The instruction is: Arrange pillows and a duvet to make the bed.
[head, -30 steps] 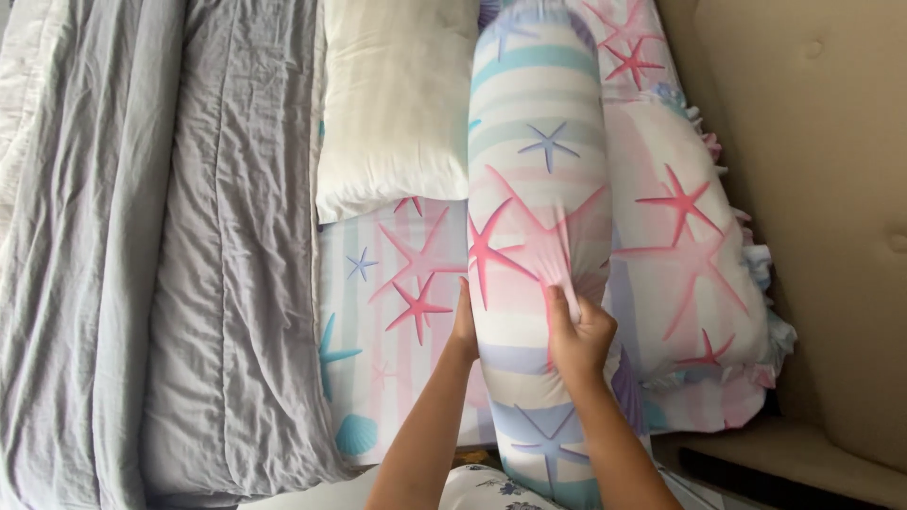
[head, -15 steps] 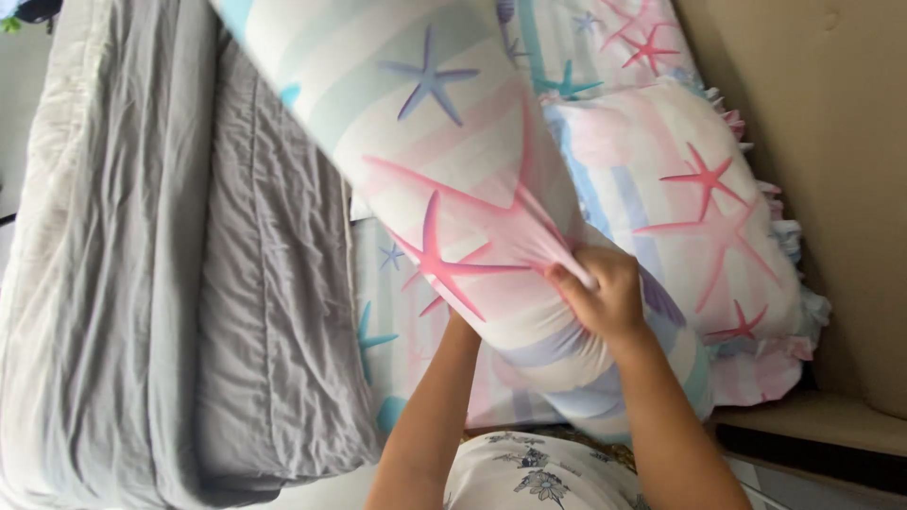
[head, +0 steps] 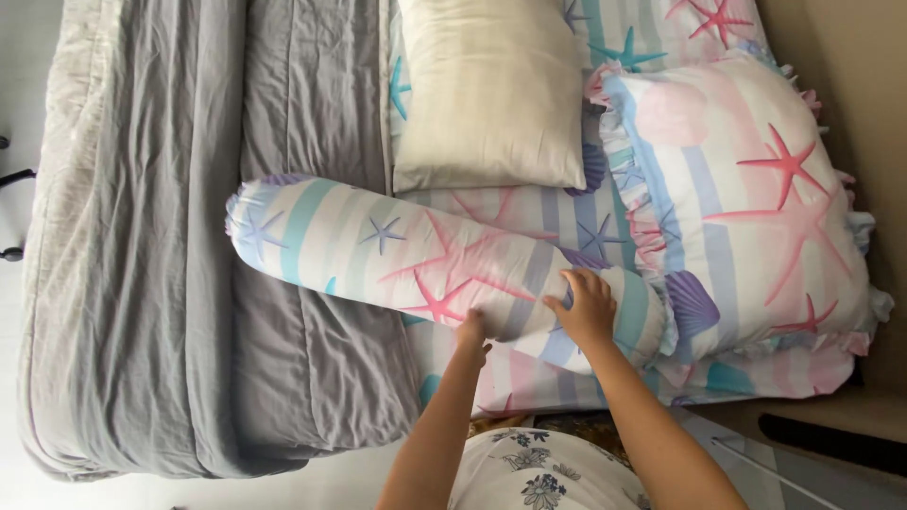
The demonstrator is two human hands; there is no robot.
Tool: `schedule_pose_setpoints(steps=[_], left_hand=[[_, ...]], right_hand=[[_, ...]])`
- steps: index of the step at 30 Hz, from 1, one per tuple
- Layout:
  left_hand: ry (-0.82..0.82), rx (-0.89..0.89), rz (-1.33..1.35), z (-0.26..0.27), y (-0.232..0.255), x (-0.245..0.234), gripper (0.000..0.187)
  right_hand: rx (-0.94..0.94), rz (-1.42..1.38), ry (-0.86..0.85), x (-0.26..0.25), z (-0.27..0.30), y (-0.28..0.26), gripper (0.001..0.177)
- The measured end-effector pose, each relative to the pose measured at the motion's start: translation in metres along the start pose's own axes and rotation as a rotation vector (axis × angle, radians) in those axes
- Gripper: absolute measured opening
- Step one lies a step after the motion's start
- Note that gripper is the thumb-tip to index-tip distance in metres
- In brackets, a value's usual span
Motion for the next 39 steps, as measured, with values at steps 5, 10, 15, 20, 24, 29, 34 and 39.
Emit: schedule_pose_setpoints(steps=[5, 10, 15, 20, 24, 29, 34, 39], left_hand=[[0.025, 0.714, -0.824, 0.089, 0.081, 0.046, 0.044], [-0.188, 1.202, -1.136, 0.162, 0.14, 0.125, 0.047], [-0.353, 1.25, -1.626, 0.16, 0.11, 0.191, 0.074], [-0.249, 1.229, -1.648, 0.159, 0.099, 0.21, 0.073], [-0.103, 1.272, -1.626, 0.148, 0.095, 0.206, 0.067], [0.087, 1.272, -1.297, 0.17, 0.201, 0.21, 0.06], [0.199, 1.333, -1.02, 0.202, 0.267, 0.206, 0.054], [0.103, 1.061, -1.347, 0.124, 0.214, 0.194, 0.074]], right_hand=[[-0.031, 0.035, 0.151, 0.025, -0.005, 0.001, 0.05], [0.062, 0.125, 0.188, 0.009, -0.003, 0.015, 0.047], [0.597, 0.081, 0.37, -0.008, 0.07, 0.198, 0.083], [1.328, -0.563, 0.123, 0.036, 0.118, 0.259, 0.087], [1.163, -0.735, 0.255, 0.043, 0.077, 0.25, 0.07], [0.756, -0.858, 0.442, -0.025, -0.059, 0.2, 0.057], [0.465, -0.879, 0.49, -0.083, -0.14, 0.157, 0.048], [0.239, -0.014, 0.309, -0.032, -0.161, 0.158, 0.045]])
Point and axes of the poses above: each hand's wrist, its own z-axis away from the middle knuckle, its own x-axis out of the palm, y = z × x, the point moved 10 cm from there along -z, towards the middle knuckle
